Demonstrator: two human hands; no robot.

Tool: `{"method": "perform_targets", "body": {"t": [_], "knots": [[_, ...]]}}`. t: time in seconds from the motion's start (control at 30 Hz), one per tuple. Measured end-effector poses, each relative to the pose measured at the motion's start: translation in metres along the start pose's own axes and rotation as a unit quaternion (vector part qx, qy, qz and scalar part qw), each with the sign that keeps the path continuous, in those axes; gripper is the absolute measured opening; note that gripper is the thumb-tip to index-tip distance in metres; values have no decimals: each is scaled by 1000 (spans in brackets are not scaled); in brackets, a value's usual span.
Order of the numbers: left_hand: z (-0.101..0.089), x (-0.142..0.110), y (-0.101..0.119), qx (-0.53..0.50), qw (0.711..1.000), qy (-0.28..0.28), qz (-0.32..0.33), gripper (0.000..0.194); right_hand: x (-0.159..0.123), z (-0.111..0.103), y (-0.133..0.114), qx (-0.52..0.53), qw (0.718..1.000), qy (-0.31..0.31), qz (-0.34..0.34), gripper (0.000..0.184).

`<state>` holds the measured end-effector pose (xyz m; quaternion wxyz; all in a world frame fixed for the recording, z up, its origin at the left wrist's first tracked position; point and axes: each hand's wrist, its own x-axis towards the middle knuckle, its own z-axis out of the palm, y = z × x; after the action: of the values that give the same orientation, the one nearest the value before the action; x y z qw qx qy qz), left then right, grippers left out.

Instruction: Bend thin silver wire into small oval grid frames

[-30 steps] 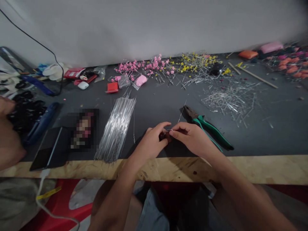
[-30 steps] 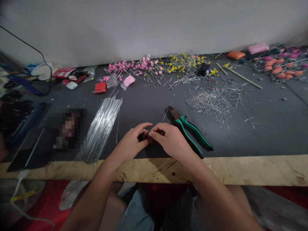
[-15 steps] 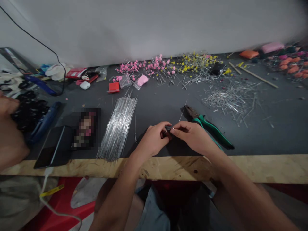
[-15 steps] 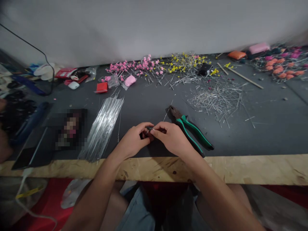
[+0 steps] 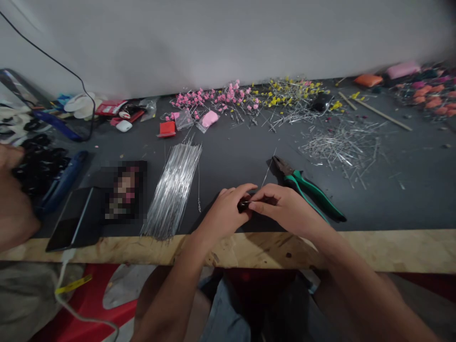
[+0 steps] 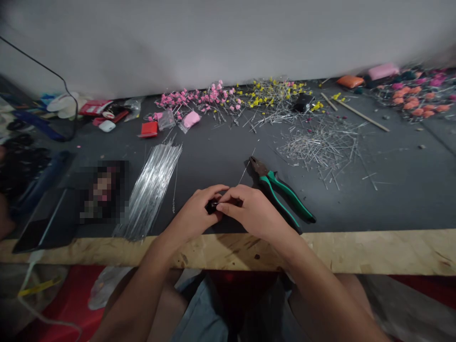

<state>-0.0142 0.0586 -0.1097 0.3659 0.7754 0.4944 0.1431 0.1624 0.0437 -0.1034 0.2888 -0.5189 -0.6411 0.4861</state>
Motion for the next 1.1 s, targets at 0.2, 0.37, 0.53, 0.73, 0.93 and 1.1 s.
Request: {"method": "perform_targets", "body": {"t": [0.2, 0.37, 0.53, 0.73, 0.93, 1.1], "knots": [[1, -1, 2, 26, 1000, 3, 7, 52, -3, 1, 0, 5, 1000, -7, 9, 7], [3, -3, 4, 40, 999, 11, 0, 57, -3, -2, -1, -16, 1000, -15, 13, 8], [5, -8, 5, 67, 998, 3, -17, 72, -2, -3, 1, -28, 999, -19, 7, 9], [4, -15, -2, -22, 999, 3, -36, 63, 3, 0, 3, 3, 1000, 7, -6, 14], [-7, -14, -2, -167, 980, 102, -49, 48, 8, 4, 7, 6, 998, 61, 25, 18], [-13, -11, 13, -151, 974, 164, -31, 31, 13, 10, 14, 26, 992, 111, 45, 23]]}}
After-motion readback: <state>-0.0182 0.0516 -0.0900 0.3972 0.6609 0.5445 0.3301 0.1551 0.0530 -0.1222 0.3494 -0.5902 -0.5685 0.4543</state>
